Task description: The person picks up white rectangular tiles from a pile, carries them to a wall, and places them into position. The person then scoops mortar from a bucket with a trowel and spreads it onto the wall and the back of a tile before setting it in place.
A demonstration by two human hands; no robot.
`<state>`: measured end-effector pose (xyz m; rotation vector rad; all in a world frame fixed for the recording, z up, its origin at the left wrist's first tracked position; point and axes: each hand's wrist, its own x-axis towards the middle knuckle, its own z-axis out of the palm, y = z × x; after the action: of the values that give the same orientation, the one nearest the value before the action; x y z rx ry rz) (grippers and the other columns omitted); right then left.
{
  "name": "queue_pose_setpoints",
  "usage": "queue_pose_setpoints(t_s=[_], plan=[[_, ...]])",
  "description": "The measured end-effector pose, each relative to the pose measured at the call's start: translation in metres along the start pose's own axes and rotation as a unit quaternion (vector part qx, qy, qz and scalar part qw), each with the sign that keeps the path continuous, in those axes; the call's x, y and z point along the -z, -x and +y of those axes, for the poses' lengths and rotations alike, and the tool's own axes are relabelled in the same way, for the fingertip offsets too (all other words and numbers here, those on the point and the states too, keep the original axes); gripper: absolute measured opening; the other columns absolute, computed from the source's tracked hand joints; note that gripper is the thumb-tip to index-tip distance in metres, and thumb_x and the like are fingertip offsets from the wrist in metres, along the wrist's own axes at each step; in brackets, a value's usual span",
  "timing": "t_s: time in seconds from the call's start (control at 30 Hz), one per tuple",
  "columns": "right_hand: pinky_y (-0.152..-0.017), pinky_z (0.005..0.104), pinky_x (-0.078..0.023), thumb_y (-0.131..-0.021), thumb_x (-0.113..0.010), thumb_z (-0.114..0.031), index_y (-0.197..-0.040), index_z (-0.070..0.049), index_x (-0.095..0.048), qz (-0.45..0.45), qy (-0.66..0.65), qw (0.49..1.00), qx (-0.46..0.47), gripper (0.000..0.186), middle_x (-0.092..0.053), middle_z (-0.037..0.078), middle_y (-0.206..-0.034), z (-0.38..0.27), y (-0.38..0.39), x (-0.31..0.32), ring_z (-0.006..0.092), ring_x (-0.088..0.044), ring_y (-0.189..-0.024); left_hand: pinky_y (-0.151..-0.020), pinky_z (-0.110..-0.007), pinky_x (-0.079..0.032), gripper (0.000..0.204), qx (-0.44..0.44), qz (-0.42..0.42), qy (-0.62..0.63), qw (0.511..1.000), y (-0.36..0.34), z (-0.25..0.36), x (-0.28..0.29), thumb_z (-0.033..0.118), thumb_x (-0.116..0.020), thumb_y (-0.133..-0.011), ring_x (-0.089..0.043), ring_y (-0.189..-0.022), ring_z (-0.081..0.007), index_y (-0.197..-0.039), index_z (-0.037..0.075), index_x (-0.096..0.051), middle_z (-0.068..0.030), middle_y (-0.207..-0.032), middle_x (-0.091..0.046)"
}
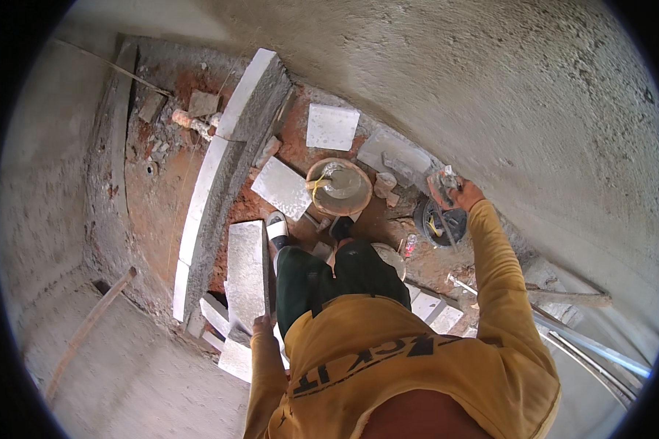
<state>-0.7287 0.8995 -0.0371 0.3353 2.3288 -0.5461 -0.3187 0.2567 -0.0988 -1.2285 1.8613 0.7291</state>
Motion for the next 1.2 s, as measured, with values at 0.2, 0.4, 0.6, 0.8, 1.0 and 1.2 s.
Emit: queue_pose_setpoints(t_s=[0.2, 0.4, 0.6, 0.8, 1.0, 1.2], plan=[[-0.090, 0.0425, -0.048, -0.080, -0.066, -0.033, -0.123, -0.011, -0.058, -0.066, 0.156, 0.985, 0.041, 0.049, -0.066, 0.019, -0.109, -0.008, -0.099, -0.011, 0.0363, -0.062, -0.104, -0.083, -0.041, -0.050, 0.041, -0.134, 0.109, 0.010, 0.985, 0.042, 0.049, -0.021, 0.040, -0.057, -0.090, -0.064, -0.093, -0.0324, -0.110, 0.004, -0.065, -0.0211, -0.098, -0.067], [-0.090, 0.0443, -0.049, -0.081, -0.063, -0.048, -0.121, -0.013, -0.058, -0.068, 0.293, 0.953, 0.035, 0.054, -0.061, 0.015, -0.122, -0.040, -0.162, -0.048, 0.0300, -0.063, -0.107, -0.087, -0.043, -0.048, 0.043, 0.056, 0.151, 0.095, 0.982, 0.089, -0.001, -0.015, 0.044, -0.060, -0.087, -0.063, -0.101, -0.0368, -0.106, 0.007, -0.066, -0.0221, -0.101, -0.067], [-0.099, 0.0427, -0.041, -0.084, -0.058, -0.051, -0.119, -0.014, -0.058, 0.175, 0.355, 0.918, -0.032, 0.051, -0.060, 0.010, -0.122, -0.068, -0.148, -0.064, 0.0282, -0.059, -0.110, -0.088, -0.042, -0.048, 0.036, -0.005, 0.095, -0.064, 0.993, 0.134, -0.025, -0.016, 0.035, -0.060, -0.086, -0.062, -0.101, -0.0360, -0.109, 0.008, -0.066, -0.0194, -0.104, -0.067], [-0.103, 0.0440, -0.035, -0.085, -0.058, -0.039, -0.127, -0.008, -0.055, 0.178, 0.258, 0.950, 0.019, 0.052, -0.055, 0.011, -0.130, -0.064, -0.126, -0.086, 0.0299, -0.050, -0.121, -0.089, -0.042, -0.048, 0.043, 0.029, 0.086, 0.000, 0.996, 0.111, 0.028, -0.007, 0.039, -0.057, -0.087, -0.063, -0.102, -0.0344, -0.112, 0.004, -0.064, -0.0207, -0.105, -0.066], [-0.096, 0.0470, -0.044, -0.084, -0.059, -0.043, -0.124, -0.006, -0.056, 0.098, 0.060, 0.993, -0.028, 0.054, -0.058, 0.021, -0.119, -0.038, -0.077, -0.133, 0.0377, -0.058, -0.109, -0.087, -0.039, -0.049, 0.044, -0.083, 0.096, 0.063, 0.990, 0.084, 0.076, 0.010, 0.039, -0.058, -0.091, -0.064, -0.101, -0.0317, -0.111, 0.000, -0.062, -0.0202, -0.103, -0.067], [-0.092, 0.0445, -0.046, -0.084, -0.058, -0.035, -0.110, -0.004, -0.064, 0.065, -0.039, 0.990, -0.119, 0.041, -0.065, 0.022, -0.108, -0.016, -0.034, -0.215, 0.0386, -0.060, -0.106, -0.092, -0.036, -0.046, 0.048, -0.127, 0.059, 0.046, 0.989, 0.064, 0.091, 0.016, 0.041, -0.057, -0.092, -0.061, -0.107, -0.0305, -0.113, -0.003, -0.059, -0.0224, -0.107, -0.065]])
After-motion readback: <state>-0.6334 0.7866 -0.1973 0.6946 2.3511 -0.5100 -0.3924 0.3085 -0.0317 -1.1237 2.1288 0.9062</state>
